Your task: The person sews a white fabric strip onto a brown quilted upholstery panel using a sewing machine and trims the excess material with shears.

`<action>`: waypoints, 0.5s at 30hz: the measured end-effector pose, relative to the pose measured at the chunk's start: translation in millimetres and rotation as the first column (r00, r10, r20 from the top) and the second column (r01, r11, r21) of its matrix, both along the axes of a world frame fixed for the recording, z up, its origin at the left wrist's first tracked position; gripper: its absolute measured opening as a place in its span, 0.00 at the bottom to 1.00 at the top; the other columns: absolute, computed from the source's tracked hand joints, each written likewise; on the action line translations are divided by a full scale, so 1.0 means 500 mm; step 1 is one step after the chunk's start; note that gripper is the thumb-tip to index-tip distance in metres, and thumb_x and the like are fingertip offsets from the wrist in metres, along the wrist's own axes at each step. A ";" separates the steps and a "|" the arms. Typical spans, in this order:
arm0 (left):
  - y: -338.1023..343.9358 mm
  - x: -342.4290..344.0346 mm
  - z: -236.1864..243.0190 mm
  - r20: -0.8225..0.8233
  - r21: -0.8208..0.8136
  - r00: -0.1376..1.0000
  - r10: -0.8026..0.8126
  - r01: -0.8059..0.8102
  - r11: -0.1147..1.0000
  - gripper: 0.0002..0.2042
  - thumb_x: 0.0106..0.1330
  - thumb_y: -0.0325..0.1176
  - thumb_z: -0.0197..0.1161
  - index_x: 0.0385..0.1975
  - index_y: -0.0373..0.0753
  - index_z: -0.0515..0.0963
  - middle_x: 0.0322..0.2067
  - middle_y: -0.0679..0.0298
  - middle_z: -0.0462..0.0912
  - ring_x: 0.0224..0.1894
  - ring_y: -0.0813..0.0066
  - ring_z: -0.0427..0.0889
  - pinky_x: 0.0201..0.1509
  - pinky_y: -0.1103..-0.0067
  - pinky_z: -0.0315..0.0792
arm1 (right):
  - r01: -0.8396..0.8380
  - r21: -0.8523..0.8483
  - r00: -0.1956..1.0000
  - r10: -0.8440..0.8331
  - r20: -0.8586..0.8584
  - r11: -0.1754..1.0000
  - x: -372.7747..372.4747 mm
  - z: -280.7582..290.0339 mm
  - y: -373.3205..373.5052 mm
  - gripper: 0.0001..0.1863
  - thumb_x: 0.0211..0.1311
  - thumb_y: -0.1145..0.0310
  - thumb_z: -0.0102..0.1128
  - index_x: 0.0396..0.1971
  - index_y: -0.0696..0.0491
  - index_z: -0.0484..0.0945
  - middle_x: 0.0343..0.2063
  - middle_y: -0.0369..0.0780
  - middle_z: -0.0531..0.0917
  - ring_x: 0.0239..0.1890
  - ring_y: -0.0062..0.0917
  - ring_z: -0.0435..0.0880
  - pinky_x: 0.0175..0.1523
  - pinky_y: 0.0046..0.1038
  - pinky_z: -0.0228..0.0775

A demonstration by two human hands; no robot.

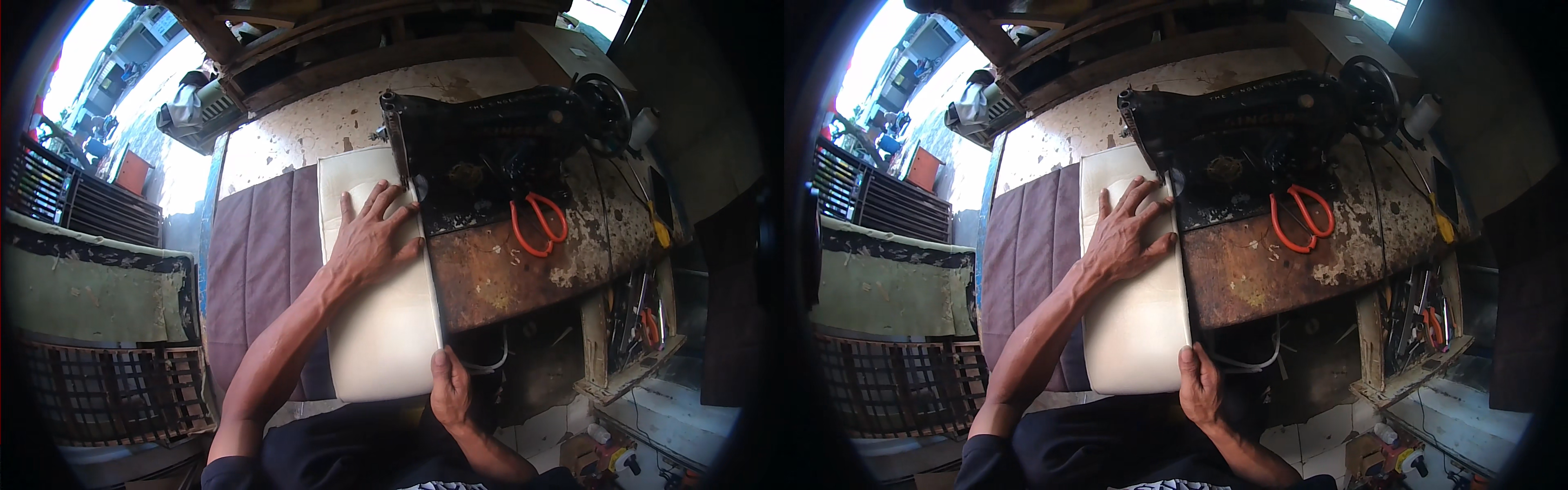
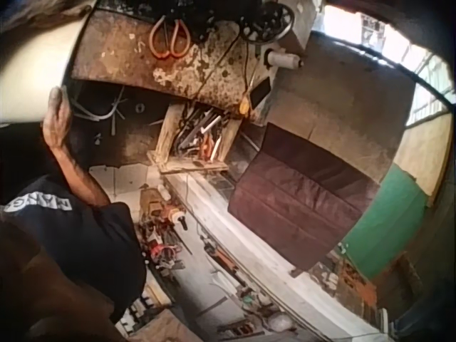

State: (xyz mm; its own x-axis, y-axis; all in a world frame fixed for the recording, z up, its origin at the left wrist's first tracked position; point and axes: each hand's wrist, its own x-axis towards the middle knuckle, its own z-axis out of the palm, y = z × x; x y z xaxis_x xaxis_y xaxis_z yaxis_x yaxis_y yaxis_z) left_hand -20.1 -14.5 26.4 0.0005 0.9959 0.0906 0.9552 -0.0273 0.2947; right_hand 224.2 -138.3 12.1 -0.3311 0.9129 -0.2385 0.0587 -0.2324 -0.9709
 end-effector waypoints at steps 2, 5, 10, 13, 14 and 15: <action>0.008 -0.002 -0.001 0.002 0.020 1.000 0.007 -0.007 1.000 0.28 0.67 0.48 0.66 0.67 0.51 0.74 0.73 0.55 0.63 0.80 0.51 0.53 0.76 0.33 0.40 | -0.021 -0.030 0.999 0.022 0.023 0.999 0.004 0.001 0.006 0.23 0.83 0.52 0.47 0.36 0.58 0.76 0.25 0.31 0.68 0.31 0.17 0.64 0.37 0.26 0.60; 0.015 -0.019 -0.001 0.008 0.070 1.000 0.020 -0.020 0.997 0.27 0.66 0.49 0.66 0.65 0.51 0.76 0.72 0.55 0.65 0.79 0.51 0.57 0.76 0.32 0.41 | -0.002 -0.036 1.000 0.002 0.018 0.999 -0.007 0.002 0.011 0.23 0.82 0.52 0.50 0.36 0.59 0.76 0.25 0.31 0.68 0.32 0.17 0.65 0.37 0.25 0.61; -0.034 0.035 0.051 -0.066 -0.091 0.997 -0.030 0.024 0.996 0.28 0.67 0.53 0.66 0.65 0.51 0.78 0.67 0.56 0.73 0.77 0.53 0.61 0.75 0.32 0.44 | 0.082 0.028 0.995 -0.083 0.048 0.996 0.000 -0.047 0.013 0.26 0.79 0.53 0.58 0.41 0.68 0.78 0.26 0.39 0.78 0.33 0.19 0.73 0.40 0.24 0.68; -0.059 0.021 0.014 -0.012 -0.024 1.000 0.007 -0.008 1.000 0.29 0.68 0.53 0.65 0.66 0.48 0.77 0.71 0.56 0.70 0.78 0.53 0.59 0.74 0.33 0.44 | 0.021 -0.012 0.996 -0.020 0.084 1.000 0.001 -0.036 0.020 0.24 0.78 0.55 0.59 0.40 0.66 0.79 0.26 0.39 0.80 0.33 0.18 0.74 0.39 0.25 0.69; -0.061 0.016 0.009 -0.024 -0.030 1.000 0.011 -0.012 0.999 0.29 0.68 0.53 0.65 0.66 0.47 0.76 0.72 0.56 0.68 0.79 0.53 0.58 0.74 0.33 0.44 | -0.034 -0.030 0.997 0.036 0.068 0.999 -0.001 -0.025 0.027 0.22 0.78 0.55 0.60 0.39 0.64 0.80 0.26 0.39 0.81 0.32 0.18 0.75 0.38 0.25 0.69; -0.054 0.017 0.009 -0.029 -0.021 1.000 0.010 -0.011 1.000 0.30 0.68 0.53 0.65 0.67 0.47 0.76 0.73 0.56 0.67 0.79 0.53 0.57 0.74 0.33 0.44 | -0.009 0.028 1.000 0.009 0.006 1.000 0.000 -0.017 0.024 0.20 0.78 0.55 0.60 0.37 0.60 0.81 0.24 0.38 0.80 0.28 0.19 0.74 0.35 0.26 0.68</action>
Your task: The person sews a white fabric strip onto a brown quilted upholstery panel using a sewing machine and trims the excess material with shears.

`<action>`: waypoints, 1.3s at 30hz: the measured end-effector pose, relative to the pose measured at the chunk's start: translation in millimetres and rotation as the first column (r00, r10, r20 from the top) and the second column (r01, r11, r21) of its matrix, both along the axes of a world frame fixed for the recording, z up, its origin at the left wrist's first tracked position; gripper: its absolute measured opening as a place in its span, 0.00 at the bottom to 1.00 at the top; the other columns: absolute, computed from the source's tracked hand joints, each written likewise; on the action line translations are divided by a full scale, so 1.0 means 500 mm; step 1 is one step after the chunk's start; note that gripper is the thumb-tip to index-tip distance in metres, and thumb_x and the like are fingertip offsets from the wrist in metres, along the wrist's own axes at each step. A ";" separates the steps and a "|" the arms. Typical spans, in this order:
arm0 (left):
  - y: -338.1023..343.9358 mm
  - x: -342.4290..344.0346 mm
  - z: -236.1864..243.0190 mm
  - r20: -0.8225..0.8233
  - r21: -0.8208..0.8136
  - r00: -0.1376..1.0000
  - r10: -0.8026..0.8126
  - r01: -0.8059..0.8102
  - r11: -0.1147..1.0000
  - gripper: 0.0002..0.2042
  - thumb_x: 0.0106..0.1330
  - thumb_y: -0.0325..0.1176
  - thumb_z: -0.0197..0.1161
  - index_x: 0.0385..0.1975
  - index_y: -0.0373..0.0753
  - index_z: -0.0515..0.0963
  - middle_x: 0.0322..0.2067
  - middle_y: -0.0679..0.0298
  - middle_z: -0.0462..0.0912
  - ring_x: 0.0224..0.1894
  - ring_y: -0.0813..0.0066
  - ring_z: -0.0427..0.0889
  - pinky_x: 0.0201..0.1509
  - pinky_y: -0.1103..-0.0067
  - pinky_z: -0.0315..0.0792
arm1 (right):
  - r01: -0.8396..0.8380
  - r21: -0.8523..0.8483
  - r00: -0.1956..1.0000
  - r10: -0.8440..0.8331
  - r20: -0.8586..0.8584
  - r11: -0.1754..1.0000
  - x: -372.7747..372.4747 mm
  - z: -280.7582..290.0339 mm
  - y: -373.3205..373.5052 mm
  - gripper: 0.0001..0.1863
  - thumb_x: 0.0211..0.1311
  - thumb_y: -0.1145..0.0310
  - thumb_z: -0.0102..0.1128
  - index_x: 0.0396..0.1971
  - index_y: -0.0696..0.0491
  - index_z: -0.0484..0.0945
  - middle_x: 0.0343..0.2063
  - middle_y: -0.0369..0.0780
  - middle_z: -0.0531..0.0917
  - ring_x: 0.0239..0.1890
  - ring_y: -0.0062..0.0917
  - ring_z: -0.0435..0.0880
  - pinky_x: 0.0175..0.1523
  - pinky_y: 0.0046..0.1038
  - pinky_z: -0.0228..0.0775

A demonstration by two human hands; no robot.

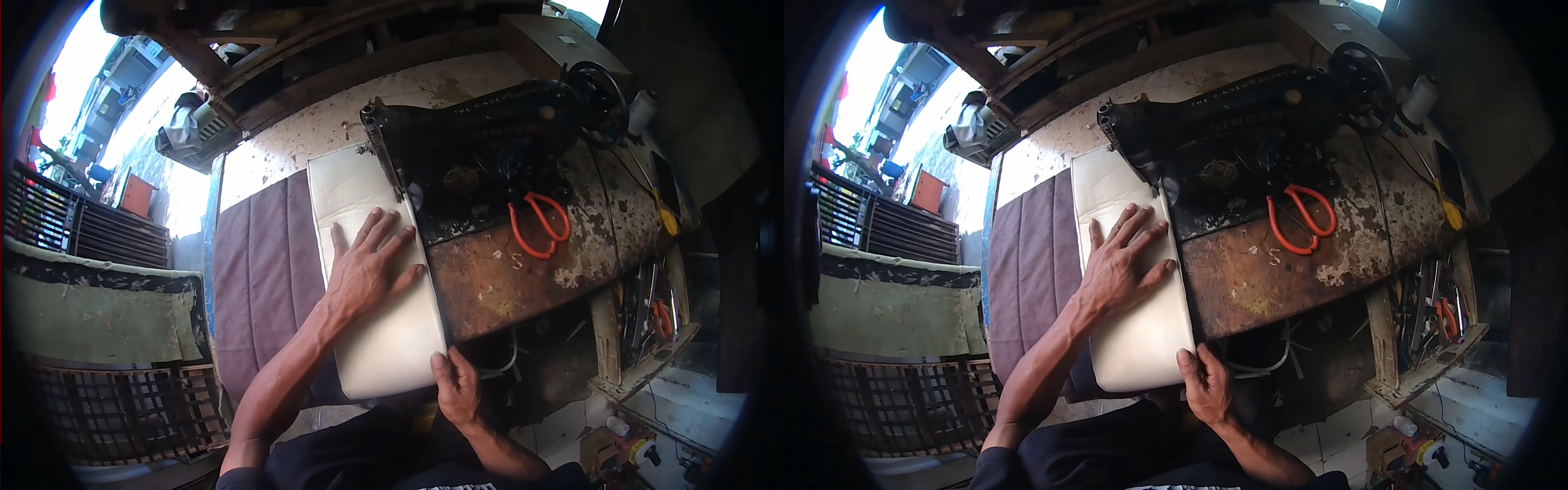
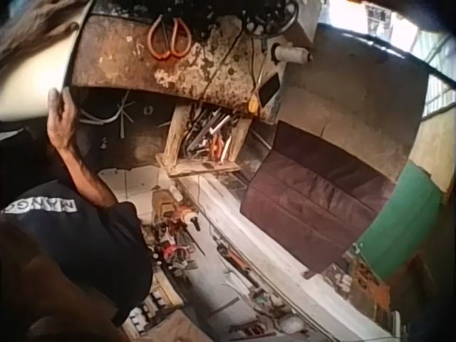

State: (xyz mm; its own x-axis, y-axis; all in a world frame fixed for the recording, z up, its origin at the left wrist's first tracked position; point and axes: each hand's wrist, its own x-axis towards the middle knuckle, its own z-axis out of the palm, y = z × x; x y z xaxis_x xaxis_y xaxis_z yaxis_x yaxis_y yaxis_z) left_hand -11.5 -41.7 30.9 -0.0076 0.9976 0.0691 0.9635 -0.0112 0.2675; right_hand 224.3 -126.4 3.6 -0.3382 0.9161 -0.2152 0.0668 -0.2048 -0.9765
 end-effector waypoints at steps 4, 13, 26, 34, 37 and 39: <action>0.026 -0.009 0.009 0.000 0.004 1.000 -0.020 0.020 1.000 0.30 0.68 0.53 0.65 0.67 0.47 0.75 0.73 0.56 0.67 0.79 0.53 0.57 0.74 0.33 0.44 | -0.087 0.010 0.996 0.087 -0.010 0.996 0.014 0.002 0.008 0.19 0.77 0.55 0.60 0.37 0.58 0.82 0.22 0.38 0.78 0.25 0.20 0.73 0.33 0.26 0.66; 0.066 -0.040 0.009 0.011 0.074 0.999 -0.034 0.034 0.997 0.29 0.67 0.53 0.67 0.66 0.48 0.77 0.72 0.55 0.68 0.78 0.52 0.60 0.74 0.32 0.46 | -0.237 -0.040 0.971 0.234 -0.057 0.971 0.022 -0.011 0.020 0.19 0.79 0.56 0.56 0.45 0.59 0.84 0.30 0.36 0.84 0.33 0.18 0.77 0.41 0.25 0.71; 0.050 -0.017 0.006 -0.010 0.040 1.000 0.025 -0.025 0.999 0.28 0.67 0.50 0.68 0.64 0.46 0.79 0.73 0.55 0.68 0.79 0.50 0.57 0.71 0.28 0.46 | -0.163 -0.041 0.982 0.158 -0.107 0.986 0.010 0.003 0.013 0.20 0.80 0.55 0.56 0.47 0.59 0.82 0.30 0.35 0.83 0.34 0.17 0.76 0.42 0.24 0.70; 0.071 -0.044 -0.015 0.038 0.144 0.999 0.029 -0.034 0.989 0.23 0.67 0.47 0.70 0.59 0.44 0.82 0.69 0.54 0.74 0.77 0.51 0.62 0.73 0.32 0.49 | -0.120 0.007 0.993 0.120 -0.011 0.993 0.005 0.019 0.024 0.23 0.78 0.50 0.58 0.34 0.58 0.78 0.21 0.41 0.78 0.26 0.19 0.76 0.32 0.27 0.67; 0.082 -0.051 -0.025 0.039 0.189 0.999 0.030 -0.037 0.981 0.22 0.66 0.45 0.71 0.57 0.43 0.83 0.67 0.54 0.76 0.76 0.51 0.64 0.72 0.33 0.52 | -0.118 -0.013 0.992 0.118 0.033 0.993 0.003 0.028 0.027 0.21 0.79 0.54 0.56 0.36 0.60 0.78 0.21 0.36 0.73 0.27 0.19 0.69 0.34 0.27 0.64; 0.089 -0.055 -0.028 0.038 0.214 0.999 0.025 -0.033 0.976 0.21 0.66 0.44 0.71 0.56 0.43 0.83 0.66 0.54 0.77 0.75 0.51 0.66 0.72 0.33 0.54 | -0.064 0.012 0.995 0.063 0.074 0.998 -0.005 0.030 0.023 0.22 0.79 0.54 0.57 0.34 0.60 0.77 0.21 0.38 0.73 0.26 0.23 0.69 0.33 0.29 0.64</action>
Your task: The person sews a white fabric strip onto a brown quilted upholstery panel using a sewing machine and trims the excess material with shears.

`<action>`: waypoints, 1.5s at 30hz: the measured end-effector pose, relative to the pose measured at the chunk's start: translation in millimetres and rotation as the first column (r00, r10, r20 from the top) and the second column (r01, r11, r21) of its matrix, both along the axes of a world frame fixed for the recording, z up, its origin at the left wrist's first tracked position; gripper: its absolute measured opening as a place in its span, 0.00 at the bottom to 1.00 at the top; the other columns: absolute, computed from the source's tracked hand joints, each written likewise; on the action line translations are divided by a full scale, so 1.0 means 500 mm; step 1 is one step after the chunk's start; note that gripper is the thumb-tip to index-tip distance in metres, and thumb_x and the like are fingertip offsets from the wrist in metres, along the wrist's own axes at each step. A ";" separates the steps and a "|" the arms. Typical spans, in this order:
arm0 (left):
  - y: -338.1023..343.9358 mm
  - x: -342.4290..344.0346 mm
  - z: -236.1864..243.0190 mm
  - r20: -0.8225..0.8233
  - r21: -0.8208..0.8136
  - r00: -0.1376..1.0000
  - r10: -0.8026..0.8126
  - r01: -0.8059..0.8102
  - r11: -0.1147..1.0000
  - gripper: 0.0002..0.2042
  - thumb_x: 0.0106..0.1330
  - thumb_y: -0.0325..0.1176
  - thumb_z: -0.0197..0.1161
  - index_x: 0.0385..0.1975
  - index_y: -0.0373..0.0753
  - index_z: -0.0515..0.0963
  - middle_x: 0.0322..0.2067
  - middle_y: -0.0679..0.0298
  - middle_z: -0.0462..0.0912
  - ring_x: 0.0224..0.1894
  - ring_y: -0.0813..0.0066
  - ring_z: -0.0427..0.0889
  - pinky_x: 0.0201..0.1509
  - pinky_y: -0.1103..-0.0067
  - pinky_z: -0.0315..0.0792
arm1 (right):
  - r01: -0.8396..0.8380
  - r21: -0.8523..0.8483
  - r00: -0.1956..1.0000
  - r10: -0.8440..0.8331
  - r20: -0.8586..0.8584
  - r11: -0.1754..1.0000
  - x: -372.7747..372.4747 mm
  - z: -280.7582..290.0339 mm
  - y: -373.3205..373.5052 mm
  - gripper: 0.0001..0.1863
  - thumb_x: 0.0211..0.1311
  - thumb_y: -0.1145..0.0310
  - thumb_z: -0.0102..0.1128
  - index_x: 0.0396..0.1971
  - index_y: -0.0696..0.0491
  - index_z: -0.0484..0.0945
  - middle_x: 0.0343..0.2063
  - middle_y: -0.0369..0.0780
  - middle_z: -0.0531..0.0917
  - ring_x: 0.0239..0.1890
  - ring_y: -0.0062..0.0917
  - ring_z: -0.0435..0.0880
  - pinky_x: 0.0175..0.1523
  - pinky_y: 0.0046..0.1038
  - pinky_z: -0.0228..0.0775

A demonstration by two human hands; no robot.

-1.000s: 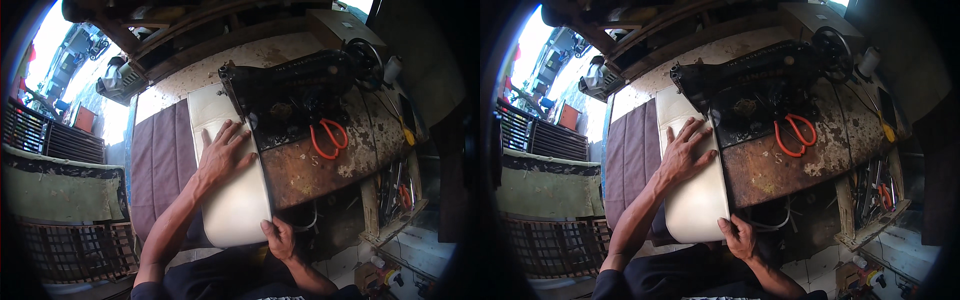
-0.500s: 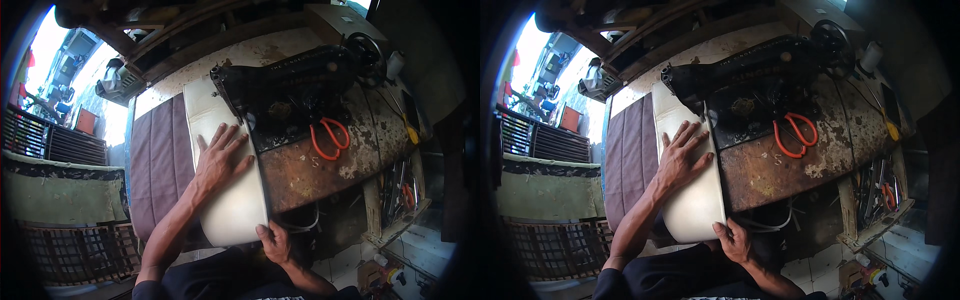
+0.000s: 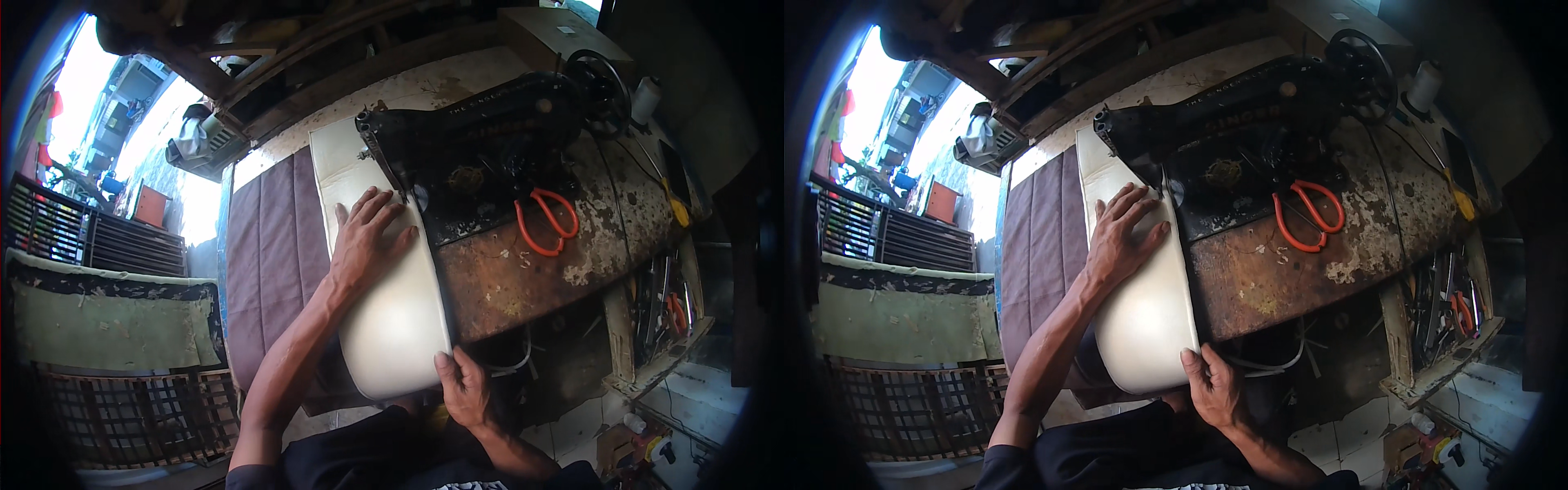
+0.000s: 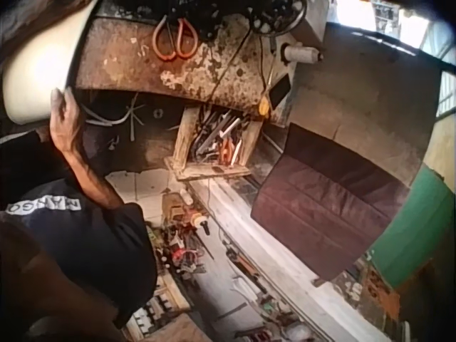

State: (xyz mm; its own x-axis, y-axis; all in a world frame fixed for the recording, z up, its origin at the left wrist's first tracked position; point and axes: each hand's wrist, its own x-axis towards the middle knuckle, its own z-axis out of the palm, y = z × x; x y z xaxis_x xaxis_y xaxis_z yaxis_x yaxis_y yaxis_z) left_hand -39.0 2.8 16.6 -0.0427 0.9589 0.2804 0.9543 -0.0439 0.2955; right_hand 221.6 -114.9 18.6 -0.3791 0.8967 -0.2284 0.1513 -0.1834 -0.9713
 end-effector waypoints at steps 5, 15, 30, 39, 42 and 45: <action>0.013 -0.012 -0.002 0.015 0.061 1.000 -0.012 0.011 0.998 0.17 0.66 0.42 0.71 0.51 0.42 0.84 0.62 0.56 0.80 0.72 0.52 0.71 0.70 0.35 0.58 | -0.032 0.011 0.988 0.030 0.150 0.999 -0.001 0.029 0.000 0.22 0.77 0.55 0.59 0.32 0.60 0.75 0.22 0.43 0.75 0.25 0.35 0.71 0.34 0.32 0.67; 0.002 -0.014 0.044 0.096 -0.056 0.995 0.012 -0.007 0.998 0.13 0.69 0.34 0.64 0.51 0.40 0.85 0.60 0.56 0.82 0.71 0.53 0.73 0.76 0.46 0.56 | 0.066 0.323 0.993 -0.092 0.068 0.944 0.004 0.073 -0.025 0.17 0.75 0.58 0.62 0.31 0.55 0.74 0.21 0.45 0.73 0.24 0.38 0.74 0.32 0.38 0.68; -0.097 0.056 0.085 0.102 -0.249 0.979 -0.175 0.196 0.948 0.22 0.72 0.42 0.62 0.64 0.42 0.79 0.69 0.55 0.75 0.76 0.51 0.64 0.80 0.48 0.50 | 0.017 0.184 1.000 -0.021 0.020 0.983 0.007 0.059 -0.044 0.20 0.78 0.58 0.58 0.28 0.55 0.69 0.16 0.44 0.66 0.17 0.32 0.66 0.25 0.35 0.62; -0.111 0.084 0.065 -0.023 -0.251 0.994 -0.111 0.102 0.963 0.26 0.68 0.47 0.66 0.64 0.43 0.78 0.71 0.57 0.71 0.78 0.51 0.61 0.79 0.45 0.49 | -0.021 0.193 0.986 -0.011 0.164 0.981 0.052 -0.018 -0.051 0.21 0.76 0.57 0.61 0.27 0.55 0.69 0.15 0.48 0.69 0.16 0.44 0.71 0.24 0.39 0.62; -0.117 0.094 0.060 -0.028 -0.255 0.997 -0.067 0.057 0.965 0.28 0.68 0.48 0.66 0.66 0.44 0.76 0.73 0.59 0.69 0.79 0.53 0.58 0.79 0.43 0.46 | -0.055 0.206 0.980 0.014 0.197 0.977 0.055 -0.020 -0.046 0.21 0.75 0.57 0.62 0.27 0.55 0.69 0.16 0.48 0.71 0.18 0.45 0.73 0.25 0.40 0.63; -0.128 0.110 0.051 -0.040 -0.289 0.998 -0.048 0.034 0.957 0.33 0.68 0.52 0.63 0.71 0.44 0.69 0.76 0.58 0.63 0.81 0.52 0.52 0.80 0.41 0.41 | 0.001 0.447 0.973 -0.104 0.205 0.894 0.036 -0.080 -0.031 0.19 0.74 0.57 0.63 0.29 0.56 0.71 0.21 0.47 0.75 0.24 0.44 0.76 0.30 0.41 0.66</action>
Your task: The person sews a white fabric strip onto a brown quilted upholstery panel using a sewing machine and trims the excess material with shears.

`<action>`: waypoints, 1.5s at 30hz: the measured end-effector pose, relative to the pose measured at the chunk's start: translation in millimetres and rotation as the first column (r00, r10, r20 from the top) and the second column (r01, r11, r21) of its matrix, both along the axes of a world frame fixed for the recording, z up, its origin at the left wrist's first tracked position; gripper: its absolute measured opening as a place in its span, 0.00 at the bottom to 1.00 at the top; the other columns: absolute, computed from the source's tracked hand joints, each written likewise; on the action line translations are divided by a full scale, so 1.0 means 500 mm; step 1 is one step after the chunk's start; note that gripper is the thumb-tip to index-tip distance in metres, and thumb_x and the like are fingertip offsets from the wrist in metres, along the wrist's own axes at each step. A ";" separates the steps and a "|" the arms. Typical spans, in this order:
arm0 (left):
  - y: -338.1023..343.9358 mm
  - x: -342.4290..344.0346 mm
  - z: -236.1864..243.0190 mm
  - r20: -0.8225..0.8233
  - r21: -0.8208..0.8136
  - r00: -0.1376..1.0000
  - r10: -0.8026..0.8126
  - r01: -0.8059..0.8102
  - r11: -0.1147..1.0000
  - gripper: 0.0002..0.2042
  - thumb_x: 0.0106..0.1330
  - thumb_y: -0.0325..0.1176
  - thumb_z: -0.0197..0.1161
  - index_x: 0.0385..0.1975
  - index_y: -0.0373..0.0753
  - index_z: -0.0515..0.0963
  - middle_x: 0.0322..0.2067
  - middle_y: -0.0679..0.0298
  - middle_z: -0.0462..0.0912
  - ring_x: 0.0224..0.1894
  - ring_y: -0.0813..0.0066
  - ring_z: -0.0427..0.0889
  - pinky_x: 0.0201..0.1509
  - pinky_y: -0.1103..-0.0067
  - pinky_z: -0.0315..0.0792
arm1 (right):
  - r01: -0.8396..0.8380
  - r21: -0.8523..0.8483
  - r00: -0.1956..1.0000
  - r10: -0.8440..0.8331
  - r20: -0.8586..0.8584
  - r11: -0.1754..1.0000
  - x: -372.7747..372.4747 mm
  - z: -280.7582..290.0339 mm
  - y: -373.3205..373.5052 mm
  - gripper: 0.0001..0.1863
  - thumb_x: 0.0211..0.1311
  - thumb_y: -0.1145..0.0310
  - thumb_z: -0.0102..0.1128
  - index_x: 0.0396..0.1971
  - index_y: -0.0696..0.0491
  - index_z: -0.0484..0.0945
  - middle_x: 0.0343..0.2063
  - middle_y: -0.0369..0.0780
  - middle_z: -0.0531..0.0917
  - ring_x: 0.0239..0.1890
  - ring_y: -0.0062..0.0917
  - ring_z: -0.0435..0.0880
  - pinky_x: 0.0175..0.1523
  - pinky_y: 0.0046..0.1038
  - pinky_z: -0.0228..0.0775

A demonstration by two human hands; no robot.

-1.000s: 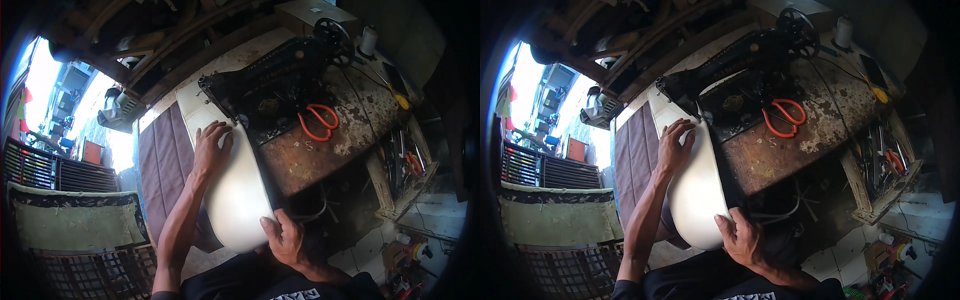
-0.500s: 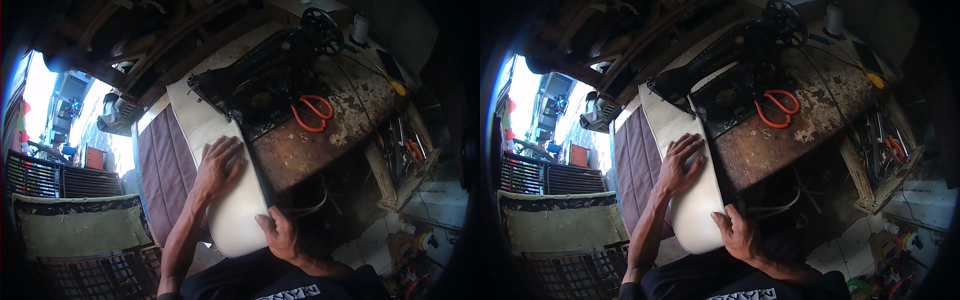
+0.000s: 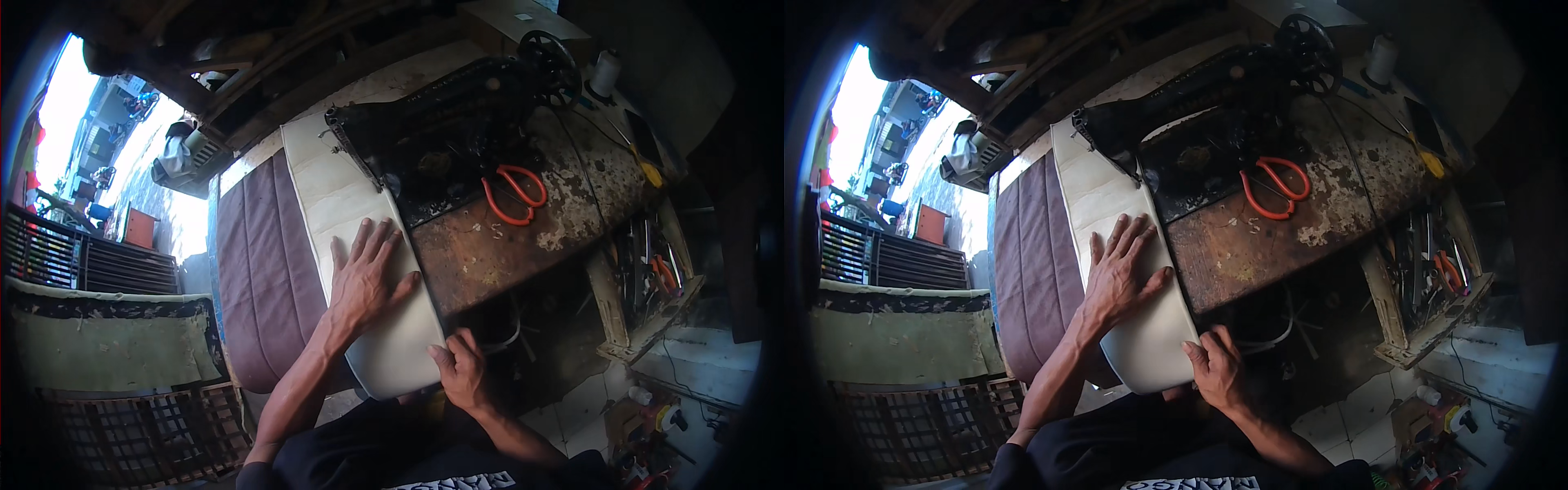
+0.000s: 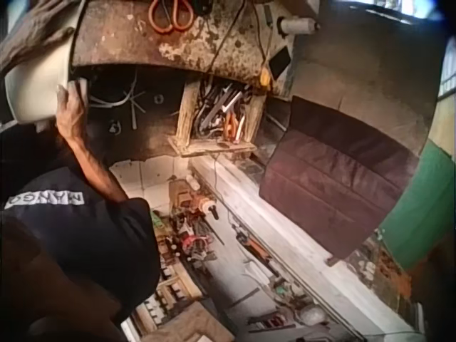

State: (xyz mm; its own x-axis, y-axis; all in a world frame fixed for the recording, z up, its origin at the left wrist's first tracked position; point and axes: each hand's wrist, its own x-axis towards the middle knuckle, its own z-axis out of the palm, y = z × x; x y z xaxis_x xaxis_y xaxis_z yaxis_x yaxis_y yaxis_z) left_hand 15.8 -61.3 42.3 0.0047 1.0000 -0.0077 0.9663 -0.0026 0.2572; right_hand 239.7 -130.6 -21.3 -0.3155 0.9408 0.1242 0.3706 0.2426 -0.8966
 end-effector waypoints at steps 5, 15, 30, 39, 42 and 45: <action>-0.003 -0.003 -0.015 0.018 0.009 1.000 -0.009 0.009 1.000 0.37 0.68 0.57 0.61 0.73 0.43 0.65 0.78 0.57 0.59 0.82 0.52 0.48 0.80 0.40 0.37 | -0.221 -0.082 0.972 0.213 -0.101 0.972 0.035 -0.038 0.035 0.18 0.72 0.57 0.65 0.29 0.57 0.76 0.26 0.45 0.74 0.29 0.42 0.75 0.36 0.41 0.68; 0.008 -0.020 -0.020 0.048 0.016 0.999 0.006 -0.007 1.000 0.38 0.65 0.58 0.61 0.73 0.43 0.68 0.77 0.60 0.61 0.82 0.55 0.50 0.81 0.40 0.36 | -0.325 -0.275 0.929 0.251 -0.271 0.905 0.061 -0.030 -0.015 0.17 0.72 0.58 0.61 0.34 0.58 0.76 0.27 0.48 0.77 0.29 0.43 0.78 0.37 0.38 0.70; 0.059 -0.059 -0.025 0.077 0.057 0.997 -0.017 0.013 0.998 0.36 0.66 0.56 0.63 0.71 0.44 0.69 0.76 0.59 0.62 0.82 0.55 0.50 0.80 0.40 0.37 | -0.296 -0.340 0.943 0.215 -0.255 0.893 0.040 -0.002 -0.033 0.21 0.78 0.52 0.58 0.44 0.59 0.83 0.30 0.46 0.87 0.32 0.29 0.86 0.39 0.31 0.76; 0.086 -0.084 -0.031 0.052 0.105 0.999 0.001 -0.007 0.994 0.35 0.66 0.56 0.64 0.70 0.46 0.71 0.75 0.52 0.59 0.81 0.53 0.51 0.80 0.39 0.38 | -0.296 -0.443 0.936 0.164 -0.311 0.846 0.013 0.014 -0.005 0.20 0.79 0.54 0.58 0.48 0.59 0.82 0.29 0.36 0.83 0.33 0.15 0.76 0.39 0.24 0.72; 0.101 -0.093 -0.032 0.062 0.097 0.998 -0.002 -0.004 0.995 0.33 0.65 0.56 0.65 0.69 0.47 0.72 0.74 0.51 0.60 0.81 0.53 0.51 0.79 0.38 0.40 | -0.271 -0.429 0.929 0.116 -0.352 0.862 -0.003 0.034 0.007 0.20 0.79 0.54 0.58 0.50 0.59 0.82 0.30 0.36 0.84 0.34 0.15 0.77 0.41 0.23 0.72; 0.116 -0.102 -0.036 0.029 0.145 0.999 -0.015 0.011 0.989 0.36 0.64 0.54 0.67 0.67 0.41 0.68 0.70 0.52 0.64 0.77 0.52 0.61 0.78 0.37 0.42 | -0.257 -0.437 0.929 0.096 -0.358 0.862 -0.014 0.046 0.019 0.21 0.79 0.55 0.58 0.51 0.59 0.82 0.32 0.36 0.85 0.35 0.15 0.77 0.42 0.23 0.73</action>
State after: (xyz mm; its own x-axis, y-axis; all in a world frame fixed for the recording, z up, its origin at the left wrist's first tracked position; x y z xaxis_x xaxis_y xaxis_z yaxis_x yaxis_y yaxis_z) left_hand -35.2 -3.2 24.2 0.0159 0.9903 0.1380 0.9577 -0.0547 0.2824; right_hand 232.5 -120.9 1.4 -0.5022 0.8423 -0.1958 0.0429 -0.2018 -0.9785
